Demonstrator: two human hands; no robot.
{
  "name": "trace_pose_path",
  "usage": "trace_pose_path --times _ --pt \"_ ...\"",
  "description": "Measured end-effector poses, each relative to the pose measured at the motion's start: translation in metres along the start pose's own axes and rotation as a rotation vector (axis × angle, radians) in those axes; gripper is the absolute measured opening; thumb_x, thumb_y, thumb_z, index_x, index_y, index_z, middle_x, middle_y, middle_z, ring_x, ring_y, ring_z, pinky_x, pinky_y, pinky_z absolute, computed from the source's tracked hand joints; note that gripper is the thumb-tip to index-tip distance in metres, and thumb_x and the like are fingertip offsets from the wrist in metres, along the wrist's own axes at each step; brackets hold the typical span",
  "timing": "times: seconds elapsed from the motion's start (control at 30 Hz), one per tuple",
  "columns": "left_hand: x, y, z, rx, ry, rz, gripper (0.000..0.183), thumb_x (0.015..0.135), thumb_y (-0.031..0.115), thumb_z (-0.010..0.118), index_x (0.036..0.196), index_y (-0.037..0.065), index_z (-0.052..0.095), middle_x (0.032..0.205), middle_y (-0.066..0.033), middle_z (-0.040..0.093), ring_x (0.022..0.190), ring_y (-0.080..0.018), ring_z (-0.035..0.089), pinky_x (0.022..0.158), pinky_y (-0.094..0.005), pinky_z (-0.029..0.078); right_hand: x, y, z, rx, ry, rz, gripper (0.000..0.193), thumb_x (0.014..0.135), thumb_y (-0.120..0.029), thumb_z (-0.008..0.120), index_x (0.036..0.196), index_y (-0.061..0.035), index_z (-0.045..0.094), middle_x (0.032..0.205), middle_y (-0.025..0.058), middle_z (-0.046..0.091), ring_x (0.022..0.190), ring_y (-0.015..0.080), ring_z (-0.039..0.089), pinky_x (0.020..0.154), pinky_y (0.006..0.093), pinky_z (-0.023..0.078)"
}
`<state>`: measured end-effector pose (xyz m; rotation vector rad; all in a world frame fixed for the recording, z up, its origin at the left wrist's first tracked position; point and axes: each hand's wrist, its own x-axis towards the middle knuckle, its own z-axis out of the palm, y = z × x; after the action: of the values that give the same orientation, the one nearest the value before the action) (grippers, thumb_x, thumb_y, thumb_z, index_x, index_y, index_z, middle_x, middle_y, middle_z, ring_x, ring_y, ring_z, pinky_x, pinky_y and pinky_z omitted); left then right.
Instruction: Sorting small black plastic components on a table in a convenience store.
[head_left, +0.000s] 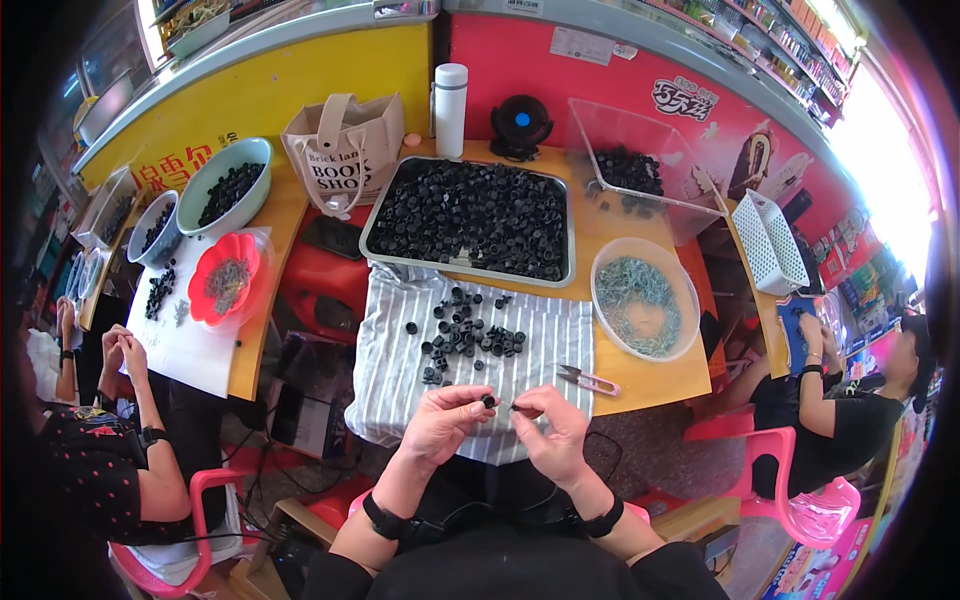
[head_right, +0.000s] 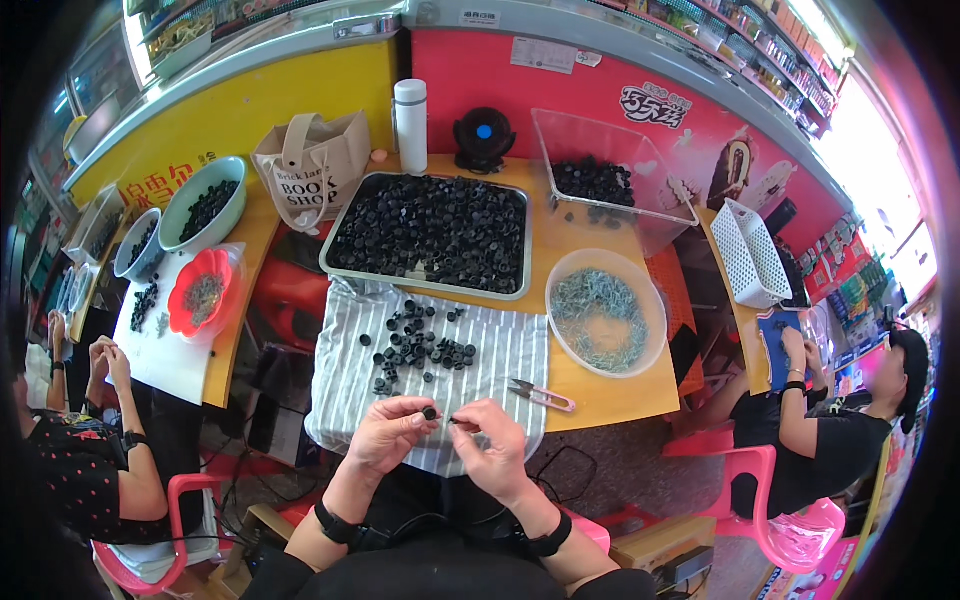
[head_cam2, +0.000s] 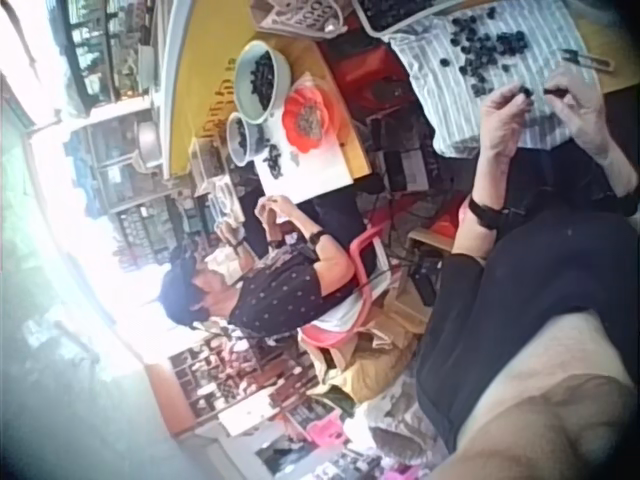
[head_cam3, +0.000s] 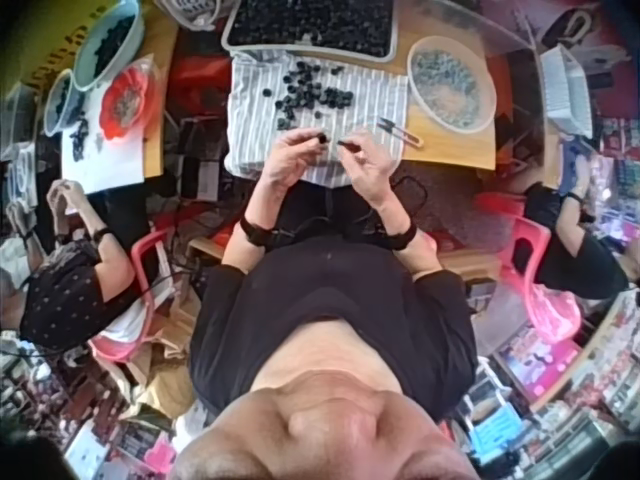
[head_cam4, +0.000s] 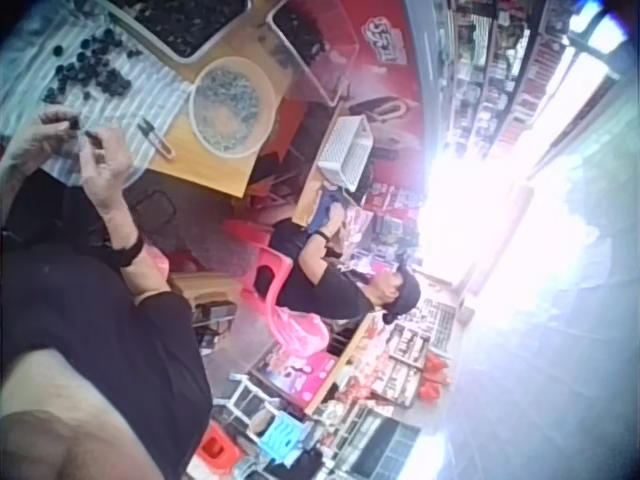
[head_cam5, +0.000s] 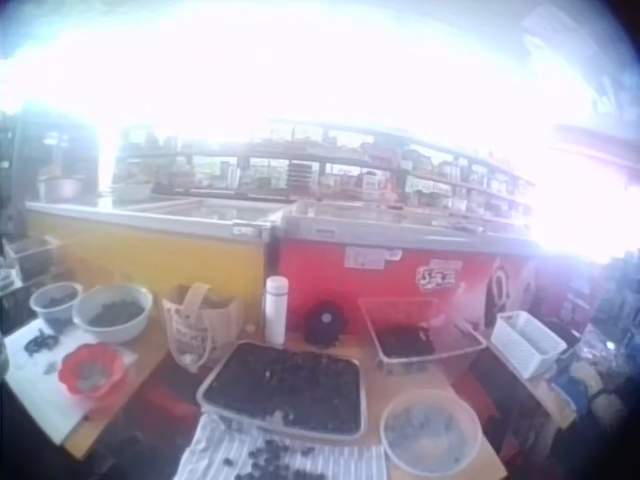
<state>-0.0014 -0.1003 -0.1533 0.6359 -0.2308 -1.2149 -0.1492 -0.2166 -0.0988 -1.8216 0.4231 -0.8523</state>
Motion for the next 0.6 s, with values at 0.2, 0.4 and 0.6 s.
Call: trace_pose_path --times 0.2,0.4,0.6 --pt "0.0 -0.004 -0.009 -0.003 -0.035 0.013 0.026 0.088 0.0 0.068 0.114 -0.002 0.068 0.105 -0.0157 0.071 0.095 -0.0245 0.07 0.088 -0.0384 0.057 -0.002 0.0 0.013 -0.117 -0.002 -0.126 0.019 0.076 0.007 0.07 0.092 -0.0012 0.066 0.086 0.0112 0.064 0.075 0.0268 0.062 0.064 0.0345 0.048" --pt "-0.001 -0.006 -0.012 0.005 -0.033 0.001 0.026 0.088 -0.001 0.068 0.114 -0.002 0.068 0.107 -0.0152 0.071 0.096 -0.0253 0.07 0.087 -0.0424 0.058 0.0 0.002 0.016 -0.216 0.0 -0.19 0.019 0.075 0.006 0.071 0.092 -0.0019 0.067 0.085 0.0111 0.063 0.075 0.0282 0.061 0.065 0.0364 0.049" --pt "-0.001 -0.006 -0.013 0.0 -0.05 0.007 0.025 0.088 -0.003 0.068 0.114 -0.002 0.068 0.109 -0.0149 0.07 0.097 -0.026 0.069 0.087 -0.0442 0.059 0.001 -0.001 0.017 -0.247 0.013 -0.235 0.019 0.075 0.006 0.071 0.092 -0.0018 0.066 0.085 0.0108 0.063 0.075 0.0289 0.062 0.063 0.0368 0.049"
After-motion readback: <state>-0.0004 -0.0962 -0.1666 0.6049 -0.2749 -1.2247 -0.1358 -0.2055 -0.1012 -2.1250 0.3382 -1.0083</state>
